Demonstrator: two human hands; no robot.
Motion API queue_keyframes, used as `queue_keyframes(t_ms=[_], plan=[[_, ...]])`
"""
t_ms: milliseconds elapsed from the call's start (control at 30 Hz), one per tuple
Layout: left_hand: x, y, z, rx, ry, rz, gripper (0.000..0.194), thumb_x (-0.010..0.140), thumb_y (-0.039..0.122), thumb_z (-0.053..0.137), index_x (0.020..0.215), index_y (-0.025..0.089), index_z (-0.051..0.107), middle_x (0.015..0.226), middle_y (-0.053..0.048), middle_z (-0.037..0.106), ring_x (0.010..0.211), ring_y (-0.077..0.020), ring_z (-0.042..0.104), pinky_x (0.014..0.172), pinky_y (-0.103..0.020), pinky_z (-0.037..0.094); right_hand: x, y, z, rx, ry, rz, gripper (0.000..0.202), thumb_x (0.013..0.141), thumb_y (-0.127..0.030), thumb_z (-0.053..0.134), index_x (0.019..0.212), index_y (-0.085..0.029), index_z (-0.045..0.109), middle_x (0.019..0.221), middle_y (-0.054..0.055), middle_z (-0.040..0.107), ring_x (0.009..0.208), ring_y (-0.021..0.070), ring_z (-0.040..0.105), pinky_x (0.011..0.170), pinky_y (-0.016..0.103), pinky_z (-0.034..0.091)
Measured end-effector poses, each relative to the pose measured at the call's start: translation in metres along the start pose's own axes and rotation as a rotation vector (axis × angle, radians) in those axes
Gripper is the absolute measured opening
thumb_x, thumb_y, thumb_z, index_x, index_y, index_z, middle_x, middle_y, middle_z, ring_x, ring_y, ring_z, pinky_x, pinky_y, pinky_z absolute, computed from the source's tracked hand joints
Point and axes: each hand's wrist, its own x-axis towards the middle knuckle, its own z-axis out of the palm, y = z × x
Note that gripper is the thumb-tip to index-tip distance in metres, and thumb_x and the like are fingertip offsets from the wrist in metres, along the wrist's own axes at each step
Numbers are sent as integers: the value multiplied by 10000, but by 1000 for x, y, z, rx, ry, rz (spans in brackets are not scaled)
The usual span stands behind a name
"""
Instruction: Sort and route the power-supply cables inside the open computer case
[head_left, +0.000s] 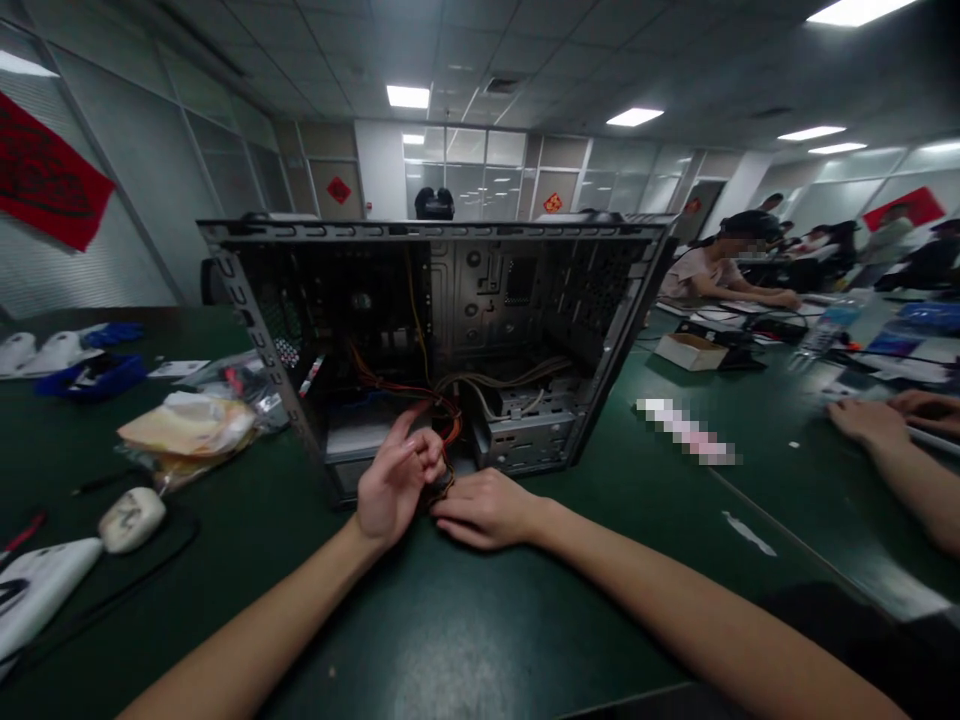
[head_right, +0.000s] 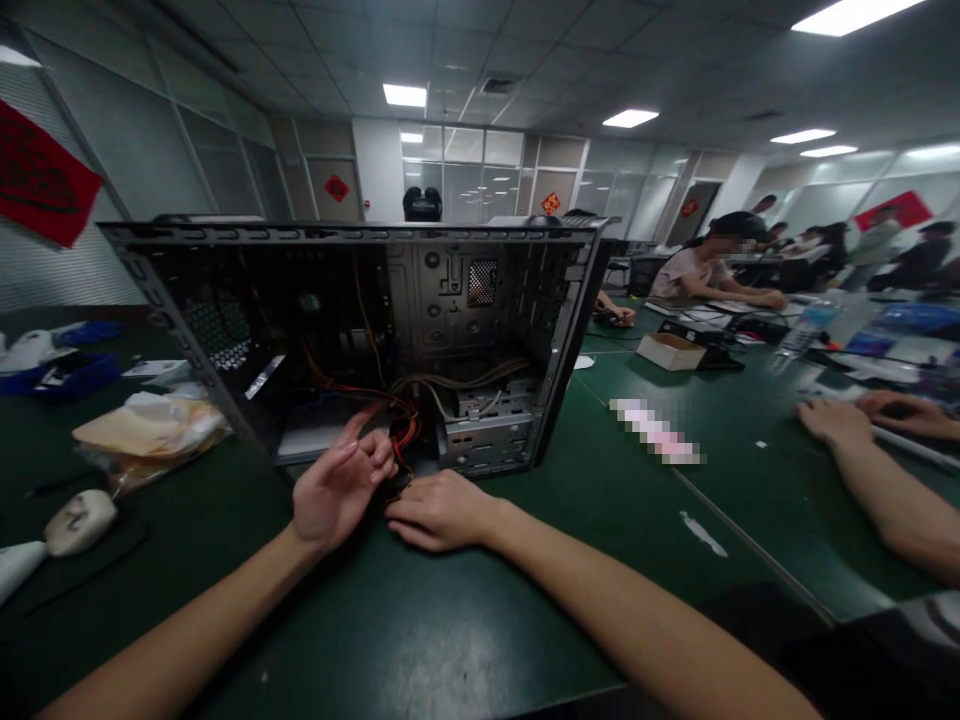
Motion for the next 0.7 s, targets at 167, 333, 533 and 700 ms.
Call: queue_keyframes(t_ms=[167, 333, 533, 700], plan=[[2, 9, 3, -70, -6, -16, 331, 800, 281, 618, 1128, 270, 574, 746, 9, 533, 636, -124, 483, 670, -268, 391, 1, 0, -1, 16, 8, 0, 254, 982, -273, 426, 1073, -149, 628, 862, 67, 696, 763, 155, 633, 702, 259, 469], [4, 19, 9, -158, 73, -62, 284, 912, 485, 499, 975, 253, 652, 660, 32, 442, 583, -115, 445, 668, -278, 423, 2, -1, -3, 18, 18, -2, 250, 978, -255, 437, 1066, -144, 642, 855, 70, 701, 753, 150, 633, 704, 251, 466], [8, 24, 6, -244, 123, -108, 347, 945, 492, 461, 1010, 242, 692, 611, 46, 387, 553, -109, 418, 655, -279, 453, -7, 6, 3, -14, 113, 19, 264, 984, -271, 436, 1039, -146, 661, 700, 38, 667, 599, 132, 595, 584, 246, 419], [5, 19, 4, -131, 89, -66, 549, 904, 616, 467, 674, 176, 703, 609, 12, 434, 592, -120, 462, 666, -296, 477, -12, 10, 7, -58, 183, 29, 295, 987, -263, 418, 847, -156, 655, 591, 9, 602, 503, 116, 525, 516, 254, 350]])
